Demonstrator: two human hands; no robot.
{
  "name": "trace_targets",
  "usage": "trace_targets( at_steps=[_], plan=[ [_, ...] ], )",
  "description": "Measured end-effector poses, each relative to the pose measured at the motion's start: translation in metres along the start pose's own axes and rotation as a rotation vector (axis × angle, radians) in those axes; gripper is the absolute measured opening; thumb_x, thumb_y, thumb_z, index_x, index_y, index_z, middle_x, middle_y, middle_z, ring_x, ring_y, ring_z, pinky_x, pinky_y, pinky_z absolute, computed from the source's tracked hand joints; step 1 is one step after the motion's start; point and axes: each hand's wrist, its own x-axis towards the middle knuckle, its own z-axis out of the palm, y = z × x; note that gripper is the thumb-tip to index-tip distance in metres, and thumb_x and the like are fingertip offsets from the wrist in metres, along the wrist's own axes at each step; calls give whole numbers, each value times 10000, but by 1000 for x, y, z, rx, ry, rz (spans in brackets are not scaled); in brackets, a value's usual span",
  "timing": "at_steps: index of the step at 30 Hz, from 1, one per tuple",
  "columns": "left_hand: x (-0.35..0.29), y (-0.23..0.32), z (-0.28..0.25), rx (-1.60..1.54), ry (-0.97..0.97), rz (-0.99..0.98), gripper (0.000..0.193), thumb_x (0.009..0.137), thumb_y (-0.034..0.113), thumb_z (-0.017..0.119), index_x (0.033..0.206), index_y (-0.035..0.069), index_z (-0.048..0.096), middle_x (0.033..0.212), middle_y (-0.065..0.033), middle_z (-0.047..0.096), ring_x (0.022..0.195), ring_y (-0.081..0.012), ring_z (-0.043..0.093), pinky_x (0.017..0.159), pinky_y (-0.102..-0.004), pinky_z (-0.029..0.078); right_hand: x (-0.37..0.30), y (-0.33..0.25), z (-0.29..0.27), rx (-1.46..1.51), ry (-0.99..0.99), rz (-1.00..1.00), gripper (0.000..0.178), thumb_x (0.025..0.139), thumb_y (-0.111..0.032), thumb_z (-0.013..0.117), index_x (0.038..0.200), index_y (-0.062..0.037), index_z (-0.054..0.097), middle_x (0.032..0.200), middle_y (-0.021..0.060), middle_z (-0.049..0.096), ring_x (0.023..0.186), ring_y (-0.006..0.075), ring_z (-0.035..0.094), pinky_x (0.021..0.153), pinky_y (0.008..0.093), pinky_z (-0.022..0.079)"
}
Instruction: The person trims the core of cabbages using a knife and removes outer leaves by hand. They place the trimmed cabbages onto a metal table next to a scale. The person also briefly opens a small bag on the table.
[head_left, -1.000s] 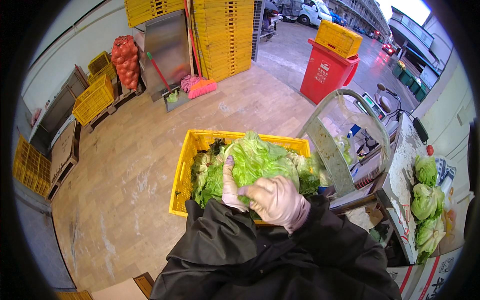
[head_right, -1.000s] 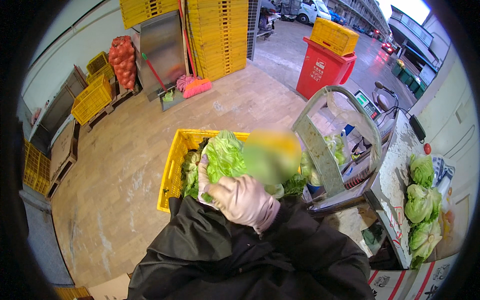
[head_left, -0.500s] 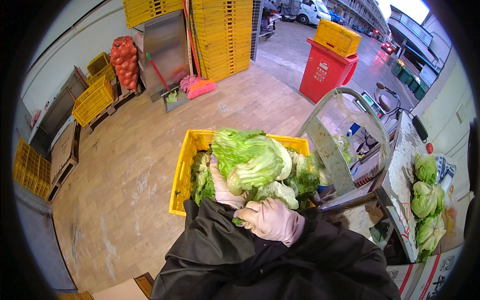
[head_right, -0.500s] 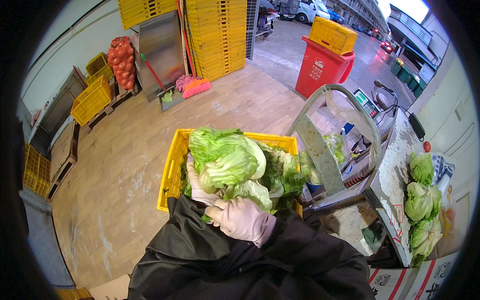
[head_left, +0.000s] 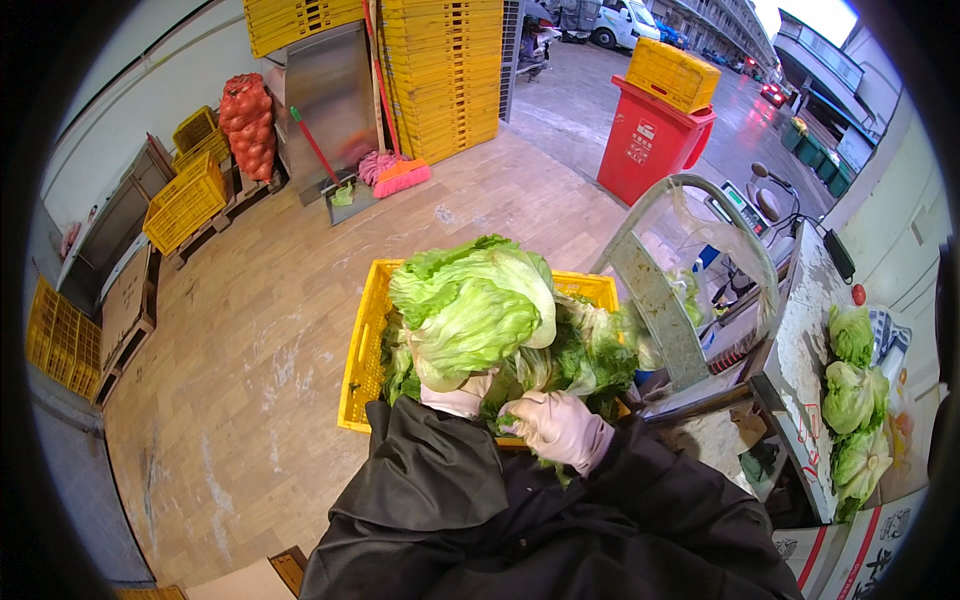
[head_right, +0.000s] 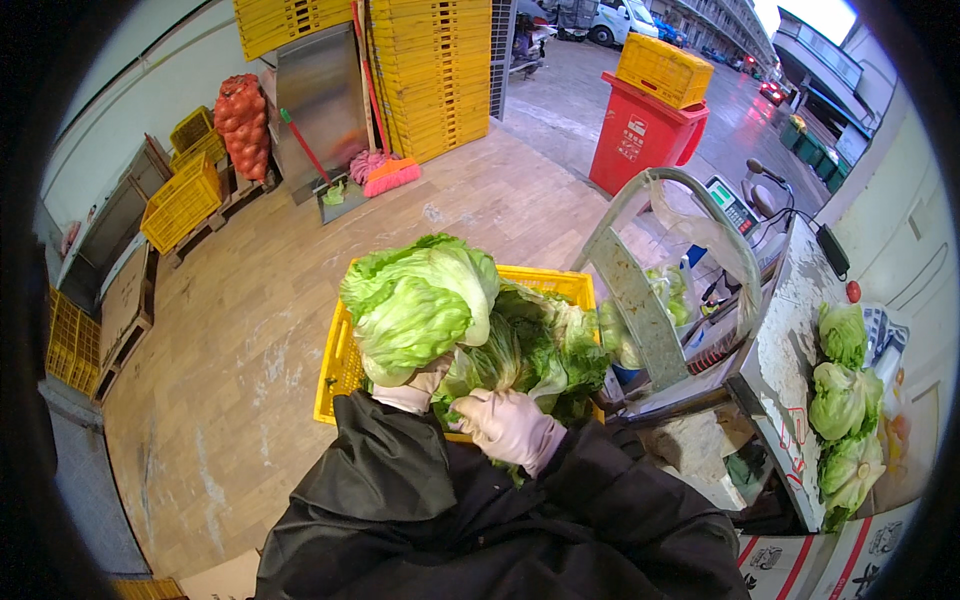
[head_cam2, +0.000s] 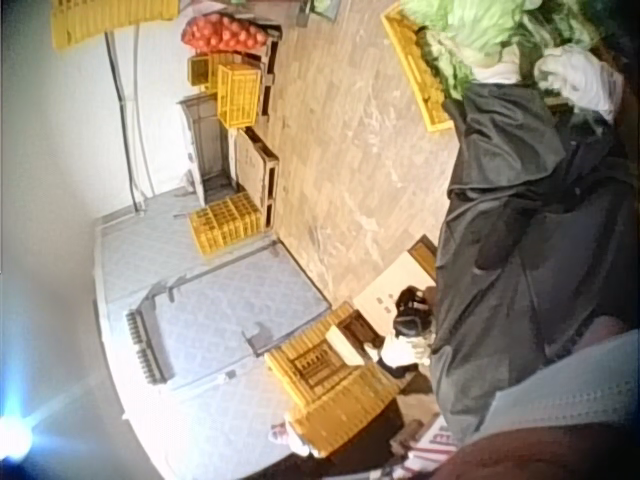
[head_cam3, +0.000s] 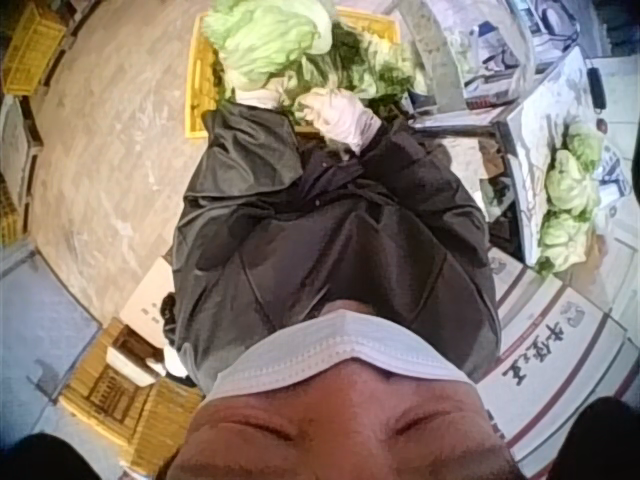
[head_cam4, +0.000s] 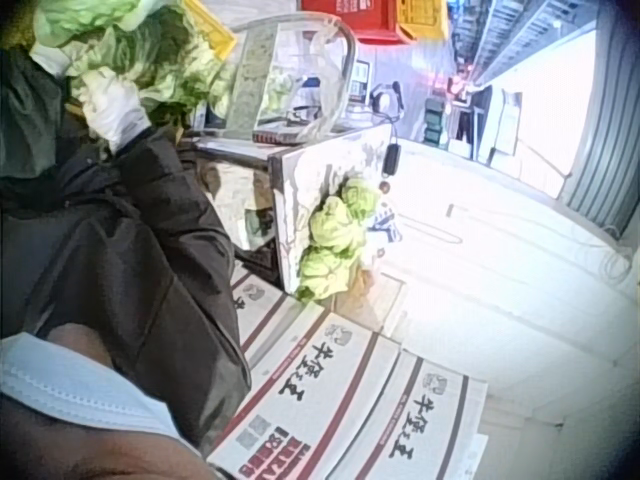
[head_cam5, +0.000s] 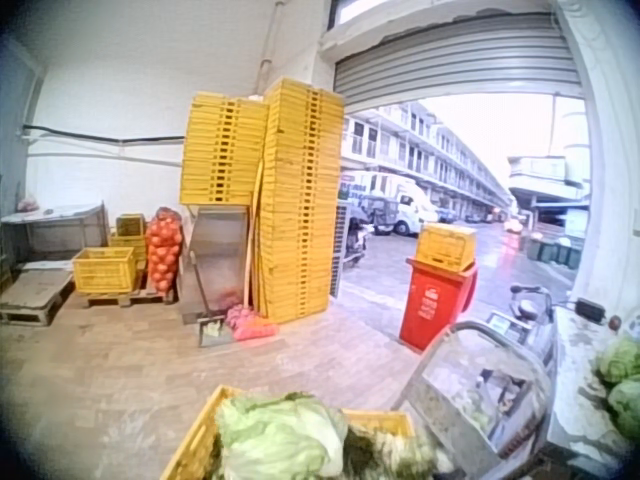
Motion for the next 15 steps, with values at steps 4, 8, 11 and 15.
trace_targets(
  at_steps=[4, 8, 11, 15],
  plan=[
    [1, 2, -4, -213, 11, 18, 592, 919, 523, 389, 1317, 90, 457, 1316, -134, 516, 1190, -348, 507, 921, -553, 474, -1, 34, -3, -159, -21, 46, 365, 711, -93, 611, 1074, -62, 586, 904, 88, 597, 766, 234, 618, 643, 320, 502],
    [4, -5, 19, 29, 137, 52, 594, 921, 523, 377, 1321, 91, 451, 1312, -143, 510, 1194, -368, 497, 940, -560, 457, 10, 67, -16, -380, 185, 112, 309, 777, -120, 570, 1066, -9, 567, 1005, 166, 586, 842, 262, 595, 685, 357, 499],
    [3, 1, 19, 91, 108, 77, 593, 920, 529, 385, 1317, 95, 462, 1307, -152, 510, 1196, -370, 492, 980, -567, 419, 2, 109, -23, -376, 367, 48, 360, 851, -231, 598, 1120, 9, 572, 1038, 218, 611, 813, 292, 610, 717, 366, 505],
    [5, 6, 23, 69, 14, -95, 601, 904, 547, 444, 1312, 106, 482, 1340, -157, 486, 1226, -353, 469, 1024, -549, 384, 15, 81, -62, 213, 492, 335, 407, 879, -251, 619, 1183, 13, 564, 1013, 223, 630, 828, 287, 629, 746, 299, 503]
  ],
)
